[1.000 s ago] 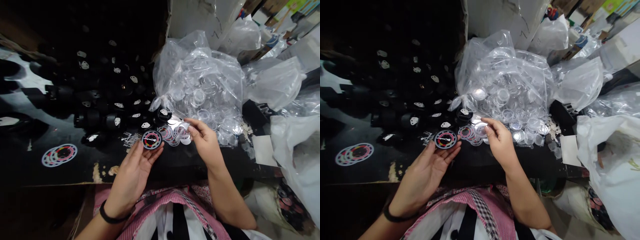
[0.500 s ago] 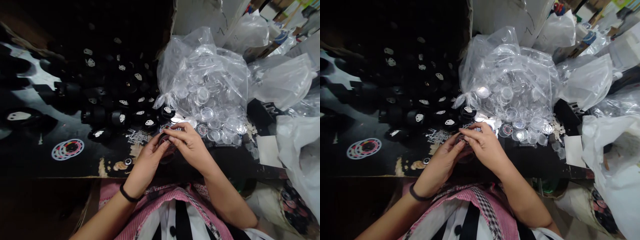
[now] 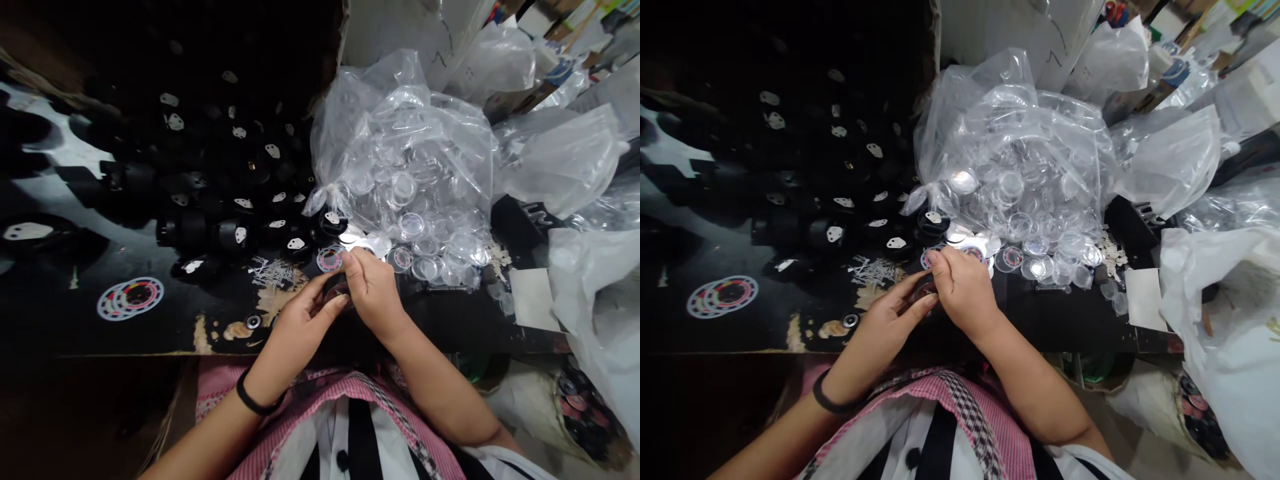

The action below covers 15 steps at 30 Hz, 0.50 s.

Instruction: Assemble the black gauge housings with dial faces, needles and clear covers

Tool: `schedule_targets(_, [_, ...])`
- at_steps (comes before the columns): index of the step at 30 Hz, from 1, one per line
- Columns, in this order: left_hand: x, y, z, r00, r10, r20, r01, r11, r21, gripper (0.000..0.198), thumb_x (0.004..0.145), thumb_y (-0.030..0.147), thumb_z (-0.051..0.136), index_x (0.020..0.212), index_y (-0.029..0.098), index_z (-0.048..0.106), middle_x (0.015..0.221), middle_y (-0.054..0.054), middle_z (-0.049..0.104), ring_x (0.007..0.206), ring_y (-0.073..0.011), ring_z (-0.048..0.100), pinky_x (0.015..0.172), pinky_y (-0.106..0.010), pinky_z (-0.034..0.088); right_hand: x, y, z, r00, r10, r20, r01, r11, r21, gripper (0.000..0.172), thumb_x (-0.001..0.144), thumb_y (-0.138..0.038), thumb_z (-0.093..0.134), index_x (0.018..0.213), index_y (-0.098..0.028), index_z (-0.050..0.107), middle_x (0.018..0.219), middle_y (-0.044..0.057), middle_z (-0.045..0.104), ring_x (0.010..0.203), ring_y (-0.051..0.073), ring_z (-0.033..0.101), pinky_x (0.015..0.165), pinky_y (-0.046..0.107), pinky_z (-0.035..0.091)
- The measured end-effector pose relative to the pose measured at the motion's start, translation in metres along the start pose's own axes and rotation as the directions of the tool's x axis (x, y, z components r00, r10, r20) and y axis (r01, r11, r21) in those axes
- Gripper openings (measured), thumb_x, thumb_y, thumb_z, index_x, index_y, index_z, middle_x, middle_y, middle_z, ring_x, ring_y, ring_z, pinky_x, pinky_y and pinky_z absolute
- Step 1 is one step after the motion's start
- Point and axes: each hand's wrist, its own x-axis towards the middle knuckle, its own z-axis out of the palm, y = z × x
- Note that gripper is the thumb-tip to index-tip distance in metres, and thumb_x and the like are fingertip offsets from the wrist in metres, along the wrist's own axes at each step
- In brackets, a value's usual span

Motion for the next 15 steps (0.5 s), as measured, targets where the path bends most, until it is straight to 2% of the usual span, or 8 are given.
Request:
schedule_targets(3, [-0.002,-0.001,-0.007,0.994,-0.109,-0.004,0.103,0.952,-0.289,0.028,0.084,0.033,0.073,0.112,0.028,0.073,0.123,-0.001,0.072,0.119,-0.0223,0.064,0.106,-0.034,0.047,-0.01,0.003,-0.012,0.99,0.049,0.134,-0.059,0.995,0.074,0.031,0.098,-0.047,0.05,0.1,-0.019,0.064,0.089,0.003,0.066,0.079,0.015,0.06,0.073,0.027,0.044])
schedule_targets(5, [-0.004,0.0,-0.007,0.983,-0.178,-0.039,0.135,0.857,-0.498,0.02,0.085,0.034,0.072,0.103,0.026,0.073,0.114,-0.002,0.075,0.112,-0.0223,0.069,0.103,-0.037,0.051,-0.021,0.004,-0.015,0.974,0.079,0.21,-0.082,0.997,0.009,0.041,0.09,-0.047,0.064,0.121,-0.02,0.06,0.107,0.006,0.066,0.084,0.016,0.059,0.075,0.029,0.045])
schedule_targets(7, [-0.006,0.003,-0.003,0.975,-0.213,-0.058,0.133,0.777,-0.615,0.013,0.086,0.033,0.072,0.096,0.024,0.073,0.11,-0.002,0.077,0.11,-0.0217,0.07,0.102,-0.038,0.052,-0.032,0.002,-0.011,0.951,0.126,0.283,-0.12,0.992,-0.039,0.048,0.083,-0.043,0.073,0.121,-0.018,0.058,0.105,0.006,0.066,0.079,0.016,0.057,0.072,0.03,0.044])
schedule_targets(9, [-0.007,0.01,0.001,0.975,-0.209,-0.081,0.11,0.762,-0.638,0.013,0.086,0.032,0.072,0.096,0.024,0.072,0.112,-0.003,0.076,0.114,-0.0217,0.068,0.104,-0.039,0.051,-0.038,-0.001,-0.006,0.926,0.177,0.334,-0.194,0.981,0.02,0.031,0.086,-0.039,0.07,0.106,-0.017,0.06,0.089,0.003,0.066,0.072,0.014,0.056,0.067,0.027,0.043])
schedule_targets(11, [-0.009,0.021,-0.001,0.971,-0.184,-0.155,0.052,0.79,-0.612,0.013,0.086,0.035,0.072,0.095,0.025,0.071,0.112,-0.001,0.076,0.118,-0.022,0.066,0.108,-0.038,0.05,-0.038,-0.004,-0.004,0.917,0.187,0.352,-0.236,0.967,0.099,0.017,0.092,-0.034,0.062,0.088,-0.018,0.059,0.077,-0.001,0.063,0.068,0.012,0.055,0.064,0.025,0.041])
schedule_targets(13, [-0.017,0.026,-0.017,0.946,-0.138,-0.293,-0.042,0.844,-0.535,0.012,0.087,0.039,0.07,0.091,0.028,0.07,0.112,0.003,0.076,0.122,-0.0219,0.063,0.112,-0.039,0.046,-0.034,-0.003,-0.01,0.924,0.171,0.343,-0.226,0.966,0.128,0.019,0.093,-0.032,0.058,0.08,-0.019,0.057,0.073,-0.002,0.061,0.067,0.011,0.055,0.062,0.023,0.041])
schedule_targets(15, [-0.035,0.018,-0.05,0.893,-0.053,-0.447,-0.119,0.93,-0.347,0.012,0.088,0.041,0.067,0.096,0.033,0.069,0.115,0.008,0.074,0.13,-0.0229,0.057,0.119,-0.043,0.039,-0.025,0.005,-0.024,0.956,0.181,0.232,-0.208,0.973,0.1,0.02,0.094,-0.034,0.056,0.082,-0.019,0.058,0.073,-0.002,0.061,0.067,0.012,0.056,0.063,0.024,0.042])
